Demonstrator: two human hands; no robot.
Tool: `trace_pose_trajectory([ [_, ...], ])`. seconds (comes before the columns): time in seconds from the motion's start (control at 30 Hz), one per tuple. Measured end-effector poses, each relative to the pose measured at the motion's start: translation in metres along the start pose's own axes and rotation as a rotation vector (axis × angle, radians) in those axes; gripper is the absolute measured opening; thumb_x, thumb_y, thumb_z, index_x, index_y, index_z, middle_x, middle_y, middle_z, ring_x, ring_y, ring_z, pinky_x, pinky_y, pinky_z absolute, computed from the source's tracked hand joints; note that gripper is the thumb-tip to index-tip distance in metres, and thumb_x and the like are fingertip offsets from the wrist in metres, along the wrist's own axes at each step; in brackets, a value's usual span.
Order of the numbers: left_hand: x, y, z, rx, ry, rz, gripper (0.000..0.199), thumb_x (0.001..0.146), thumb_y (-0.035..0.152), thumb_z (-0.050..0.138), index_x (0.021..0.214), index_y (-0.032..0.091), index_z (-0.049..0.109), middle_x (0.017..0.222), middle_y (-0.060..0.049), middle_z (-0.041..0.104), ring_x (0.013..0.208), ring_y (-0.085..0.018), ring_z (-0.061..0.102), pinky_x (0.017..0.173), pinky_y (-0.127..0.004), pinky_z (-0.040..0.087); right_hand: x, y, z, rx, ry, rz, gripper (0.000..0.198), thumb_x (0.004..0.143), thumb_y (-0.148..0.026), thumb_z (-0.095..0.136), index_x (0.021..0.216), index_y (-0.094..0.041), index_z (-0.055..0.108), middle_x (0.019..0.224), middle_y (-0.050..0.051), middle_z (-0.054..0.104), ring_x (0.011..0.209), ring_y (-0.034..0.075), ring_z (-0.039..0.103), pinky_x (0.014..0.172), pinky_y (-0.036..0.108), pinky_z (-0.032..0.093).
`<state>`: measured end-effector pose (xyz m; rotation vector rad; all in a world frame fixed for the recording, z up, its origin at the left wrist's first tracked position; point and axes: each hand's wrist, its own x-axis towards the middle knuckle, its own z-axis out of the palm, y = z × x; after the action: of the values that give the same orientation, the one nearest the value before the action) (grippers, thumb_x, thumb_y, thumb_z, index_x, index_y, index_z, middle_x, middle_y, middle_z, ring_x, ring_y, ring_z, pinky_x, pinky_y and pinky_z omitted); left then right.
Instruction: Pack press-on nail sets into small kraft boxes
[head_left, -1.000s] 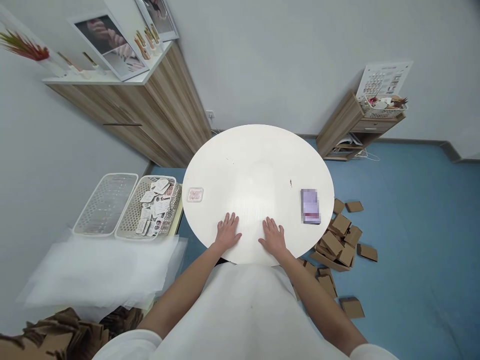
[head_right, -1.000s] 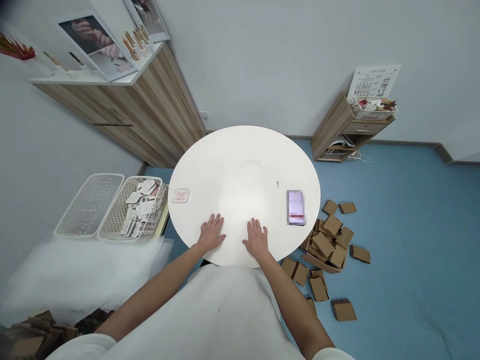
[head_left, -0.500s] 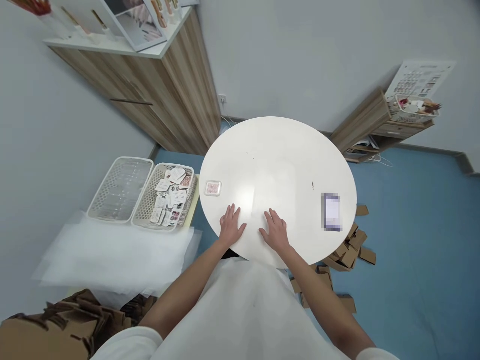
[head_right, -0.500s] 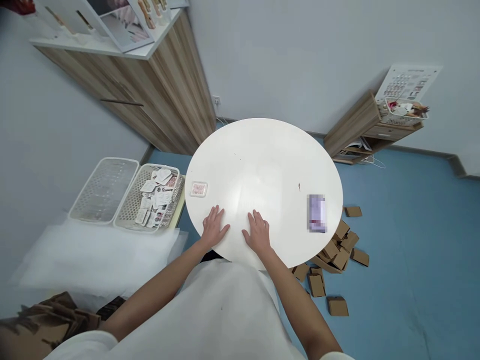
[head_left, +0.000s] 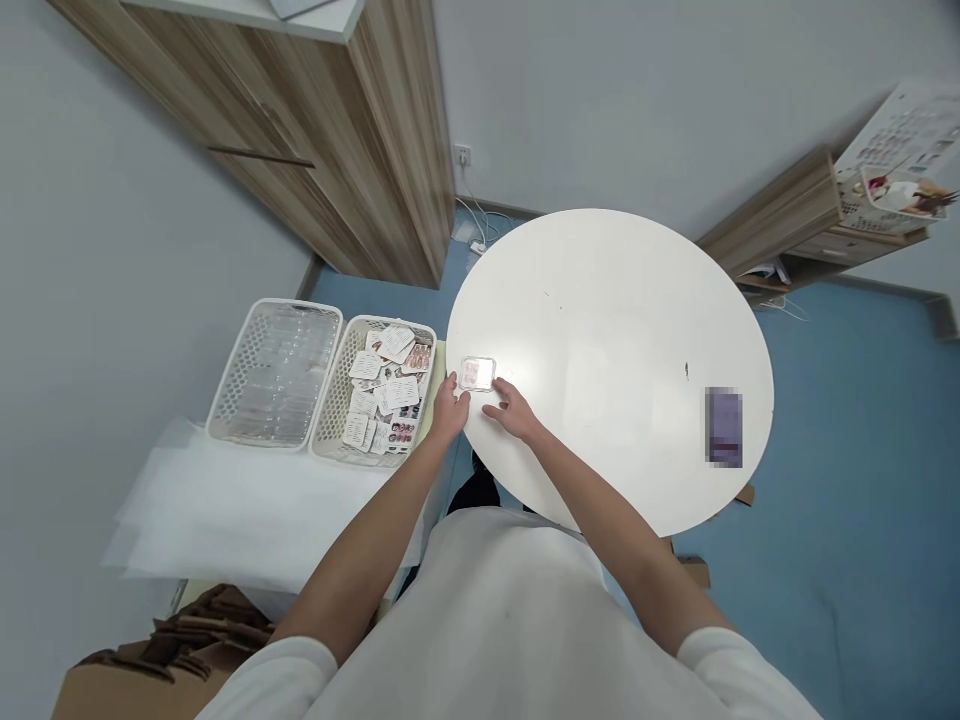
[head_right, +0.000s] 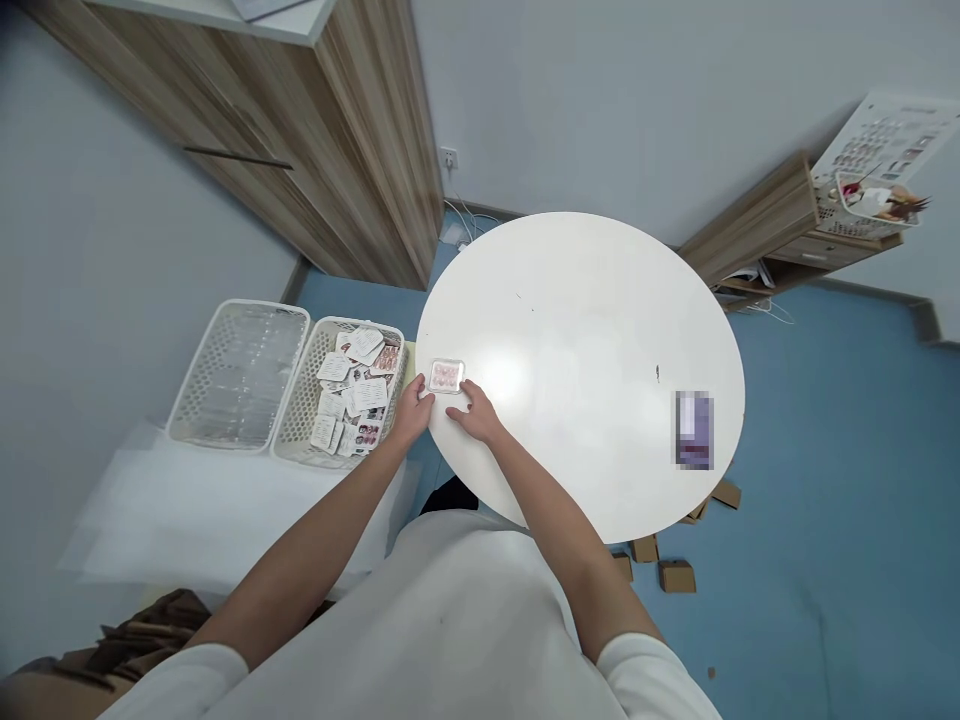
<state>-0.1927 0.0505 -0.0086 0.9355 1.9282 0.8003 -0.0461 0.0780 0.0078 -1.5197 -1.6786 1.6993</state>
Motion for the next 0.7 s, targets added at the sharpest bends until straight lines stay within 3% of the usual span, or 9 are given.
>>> trace_pose_trajectory([
  [0.2, -0.001, -0.002, 0.005, -0.042, -0.024, 0.085, 0.043, 0.075, 0.017, 0.045, 0.117, 0.014, 0.049, 0.124, -0.009, 0.046, 0.111, -0.021, 0.045, 0.094, -0.032, 0.037, 0.004, 0.004, 0.008, -0.004, 0.037, -0.001, 0.065, 0.069, -0.037, 0.058, 0.128, -0.021, 0.036, 0.138, 0.006, 0.026, 0.123, 0.021, 0.032, 0.098, 0.035, 0.034],
  [0.4, -0.017, 0.001, 0.02, -0.117, -0.009, 0.146, 0.039, 0.074, 0.018, 0.046, 0.113, 0.017, 0.052, 0.12, -0.007, 0.049, 0.109, -0.02, 0.048, 0.093, -0.033, 0.039, -0.016, 0.022, -0.005, -0.033, 0.118, -0.047, 0.065, 0.067, -0.036, 0.059, 0.127, -0.02, 0.038, 0.136, 0.006, 0.029, 0.125, 0.022, 0.029, 0.103, 0.037, 0.027],
  [0.53, -0.042, 0.012, 0.049, -0.137, -0.058, 0.22, 0.038, 0.075, 0.019, 0.046, 0.113, 0.019, 0.052, 0.119, -0.006, 0.049, 0.11, -0.019, 0.047, 0.094, -0.033, 0.038, -0.047, 0.042, -0.036, -0.02, 0.183, -0.085, 0.062, 0.067, -0.033, 0.058, 0.126, -0.023, 0.04, 0.135, 0.006, 0.031, 0.124, 0.021, 0.031, 0.102, 0.038, 0.028],
  [0.7, -0.086, 0.032, 0.103, -0.127, -0.194, 0.293, 0.036, 0.075, 0.019, 0.043, 0.109, 0.018, 0.055, 0.116, -0.006, 0.052, 0.107, -0.019, 0.048, 0.094, -0.034, 0.037, -0.106, 0.077, -0.096, -0.01, 0.268, -0.13, 0.051, 0.069, -0.026, 0.054, 0.12, -0.025, 0.046, 0.132, 0.004, 0.036, 0.12, 0.02, 0.036, 0.1, 0.037, 0.032],
])
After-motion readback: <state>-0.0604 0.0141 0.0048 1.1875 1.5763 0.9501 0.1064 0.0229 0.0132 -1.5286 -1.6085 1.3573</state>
